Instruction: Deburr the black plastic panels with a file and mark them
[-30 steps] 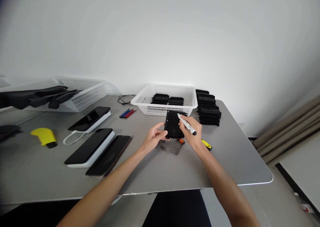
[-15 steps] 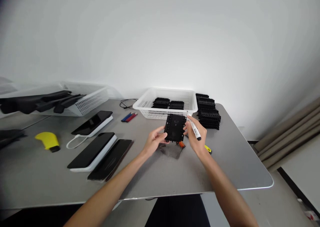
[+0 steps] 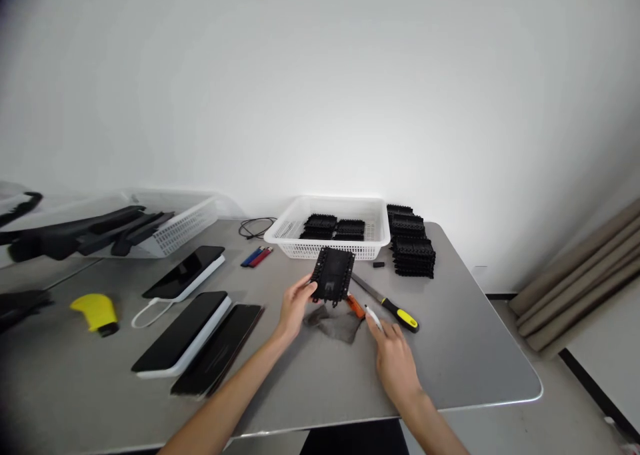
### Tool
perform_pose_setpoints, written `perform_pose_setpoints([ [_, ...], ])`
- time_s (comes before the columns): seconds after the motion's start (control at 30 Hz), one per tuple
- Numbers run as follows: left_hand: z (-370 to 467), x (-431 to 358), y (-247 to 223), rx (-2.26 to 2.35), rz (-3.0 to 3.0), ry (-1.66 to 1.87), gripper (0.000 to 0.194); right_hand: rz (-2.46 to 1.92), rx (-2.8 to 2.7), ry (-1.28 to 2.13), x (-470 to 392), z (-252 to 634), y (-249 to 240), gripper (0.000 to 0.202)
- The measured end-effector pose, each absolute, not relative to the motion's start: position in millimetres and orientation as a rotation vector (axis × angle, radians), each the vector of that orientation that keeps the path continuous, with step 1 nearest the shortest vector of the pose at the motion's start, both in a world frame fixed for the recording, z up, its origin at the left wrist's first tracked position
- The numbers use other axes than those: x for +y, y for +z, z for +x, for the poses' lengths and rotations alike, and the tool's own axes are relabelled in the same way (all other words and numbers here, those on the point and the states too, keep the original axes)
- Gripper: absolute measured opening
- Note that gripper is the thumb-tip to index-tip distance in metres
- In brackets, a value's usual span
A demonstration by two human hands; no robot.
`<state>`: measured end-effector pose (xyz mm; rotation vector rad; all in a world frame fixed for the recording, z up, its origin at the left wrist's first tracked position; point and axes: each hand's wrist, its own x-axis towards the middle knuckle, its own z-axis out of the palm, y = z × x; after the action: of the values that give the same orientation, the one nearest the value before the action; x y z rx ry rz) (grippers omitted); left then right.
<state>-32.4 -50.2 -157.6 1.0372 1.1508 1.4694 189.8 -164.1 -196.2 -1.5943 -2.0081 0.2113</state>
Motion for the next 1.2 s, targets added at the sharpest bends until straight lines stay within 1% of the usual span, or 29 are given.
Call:
perform_pose_setpoints([
  [0.1,-32.5,-52.7,-159.7,1.185,1.068,1.442,0.058,-1.671,-2.016,0.067,-167.0,187.4,-207.7,0.076],
  [0.17,-32.7,-55.1,-160.8,1.214,1.107,1.42,0.062,-1.663,-1.994,0.043,-168.1,187.6,-210.0,0.067],
  [0.23,-33.4,-56.9,-161.1,1.237,1.171,1.373,0.063,-1.623,-1.933,0.087,-166.2,189.0,-205.3,0.053],
  [0.3,-34.8,-58.1,-159.6,1.226,1.284,1.32,0.059,-1.567,-1.834,0.192,-159.2,190.9,-190.9,0.041],
  [0.33,-35.7,-58.6,-157.7,1.203,1.358,1.291,0.056,-1.546,-1.773,0.254,-153.5,191.8,-180.1,0.041],
  [0.43,-38.2,-60.1,-146.0,1.122,1.558,1.155,0.045,-1.592,-1.595,0.412,-128.6,193.6,-139.7,0.05],
  [0.47,-38.9,-60.5,-139.8,1.113,1.598,1.099,0.042,-1.617,-1.583,0.467,-118.5,193.9,-126.3,0.049],
  [0.53,-40.3,-60.0,-124.3,1.123,1.644,1.016,0.039,-1.561,-1.689,0.659,-97.3,193.8,-104.2,0.035],
  [0.57,-41.2,-58.5,-115.1,1.13,1.653,1.002,0.039,-1.511,-1.736,0.73,-86.5,193.5,-96.1,0.032],
  [0.67,-44.7,-44.4,-84.3,1.156,1.612,1.038,0.039,-1.382,-1.738,0.846,-52.1,192.4,-80.7,0.028],
  [0.7,-46.0,-35.3,-74.1,1.165,1.591,1.061,0.042,-1.35,-1.708,0.847,-39.2,192.0,-76.8,0.027],
  [0.77,-48.2,-8.9,-55.3,1.176,1.538,1.118,0.055,-1.325,-1.643,0.777,-10.0,190.8,-67.8,0.025],
  [0.8,-48.7,8.5,-47.3,1.194,1.512,1.139,0.058,-1.333,-1.618,0.754,6.5,189.9,-62.3,0.025],
  [0.9,-45.7,74.1,-31.7,1.294,1.476,1.245,0.057,-1.527,-1.571,0.78,62.0,185.6,-45.4,0.026],
  [0.93,-43.3,98.5,-29.8,1.349,1.524,1.225,0.053,-1.576,-1.553,0.783,81.5,183.9,-41.4,0.025],
  [1.03,-33.9,168.3,-35.0,1.614,1.747,1.011,0.041,-1.711,-1.501,0.802,136.4,179.6,-41.0,0.023],
  [1.13,-26.1,220.2,-55.2,1.715,1.826,0.879,0.031,-1.873,-1.464,0.843,177.7,176.1,-56.7,0.018],
  [1.2,-23.5,242.5,-73.4,1.766,1.876,0.772,0.028,-1.982,-1.45,0.906,197.0,173.0,-70.6,0.018],
])
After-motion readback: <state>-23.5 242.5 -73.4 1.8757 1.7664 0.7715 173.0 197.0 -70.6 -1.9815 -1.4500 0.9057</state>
